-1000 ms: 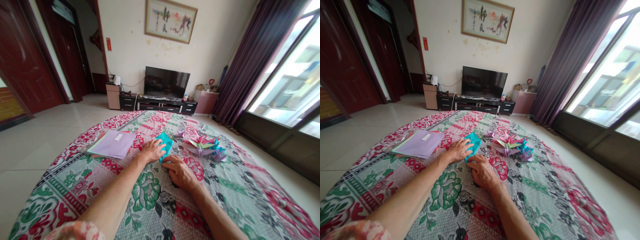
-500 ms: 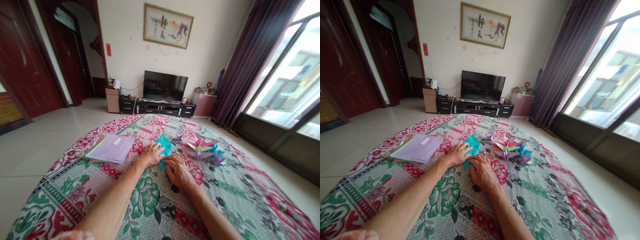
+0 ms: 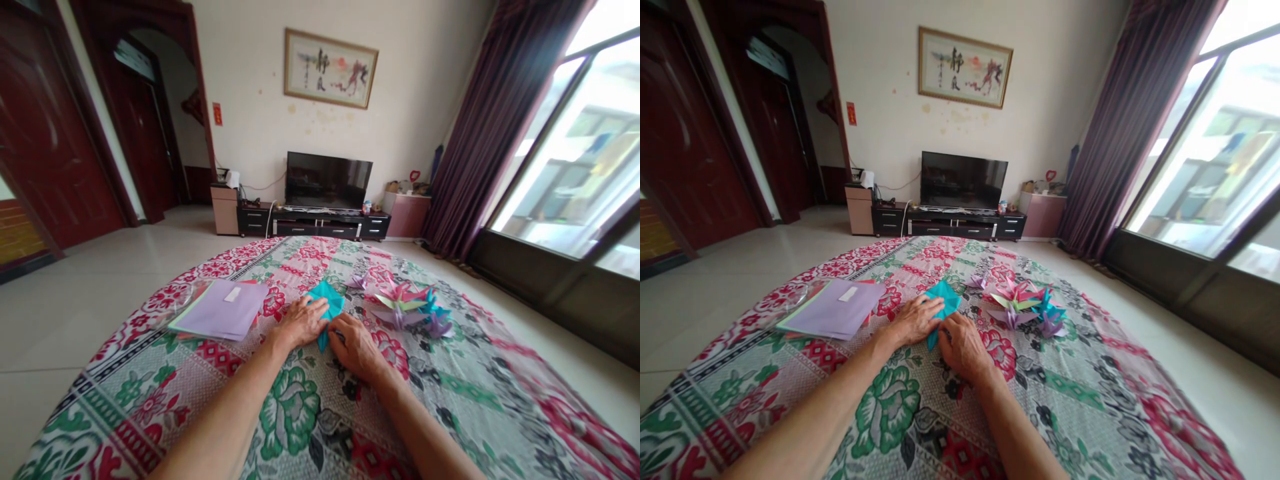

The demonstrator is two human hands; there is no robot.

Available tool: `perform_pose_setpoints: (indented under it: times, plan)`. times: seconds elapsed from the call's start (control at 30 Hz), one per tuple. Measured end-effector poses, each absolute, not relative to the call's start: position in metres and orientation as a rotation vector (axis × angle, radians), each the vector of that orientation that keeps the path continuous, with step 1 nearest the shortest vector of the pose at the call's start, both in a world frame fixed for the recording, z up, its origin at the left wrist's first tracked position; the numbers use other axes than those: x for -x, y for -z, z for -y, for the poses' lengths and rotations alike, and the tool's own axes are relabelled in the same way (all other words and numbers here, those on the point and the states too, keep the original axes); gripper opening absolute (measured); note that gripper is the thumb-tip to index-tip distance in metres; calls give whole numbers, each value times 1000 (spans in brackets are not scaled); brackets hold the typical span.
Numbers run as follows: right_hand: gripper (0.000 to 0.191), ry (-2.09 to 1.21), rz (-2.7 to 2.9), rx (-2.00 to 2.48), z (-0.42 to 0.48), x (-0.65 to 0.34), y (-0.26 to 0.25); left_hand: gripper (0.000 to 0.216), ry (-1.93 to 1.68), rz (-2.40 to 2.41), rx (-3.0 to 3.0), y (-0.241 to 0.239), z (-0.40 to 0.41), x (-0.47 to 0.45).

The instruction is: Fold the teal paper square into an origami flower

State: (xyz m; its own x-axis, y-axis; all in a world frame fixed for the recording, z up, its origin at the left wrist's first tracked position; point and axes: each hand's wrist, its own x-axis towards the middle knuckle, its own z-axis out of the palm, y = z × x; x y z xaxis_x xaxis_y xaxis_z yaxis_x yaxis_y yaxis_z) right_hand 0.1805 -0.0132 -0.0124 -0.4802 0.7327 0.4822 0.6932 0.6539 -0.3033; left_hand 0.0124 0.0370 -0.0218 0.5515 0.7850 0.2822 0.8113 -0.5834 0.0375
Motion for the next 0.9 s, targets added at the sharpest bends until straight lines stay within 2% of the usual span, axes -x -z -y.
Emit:
perform_pose_setpoints:
  times: [0.27, 0.43, 0.9]
  plan:
    - [20, 46, 2199, 1425, 1, -176, 14, 38, 438, 1433, 2669, 20, -32, -14]
    - [14, 28, 2076, 1605, -6, -177, 16, 41, 452, 1444, 2694, 21, -32, -14]
    - [19, -87, 1992, 1632, -16, -183, 25, 61, 322, 1550, 2833, 17, -34, -9]
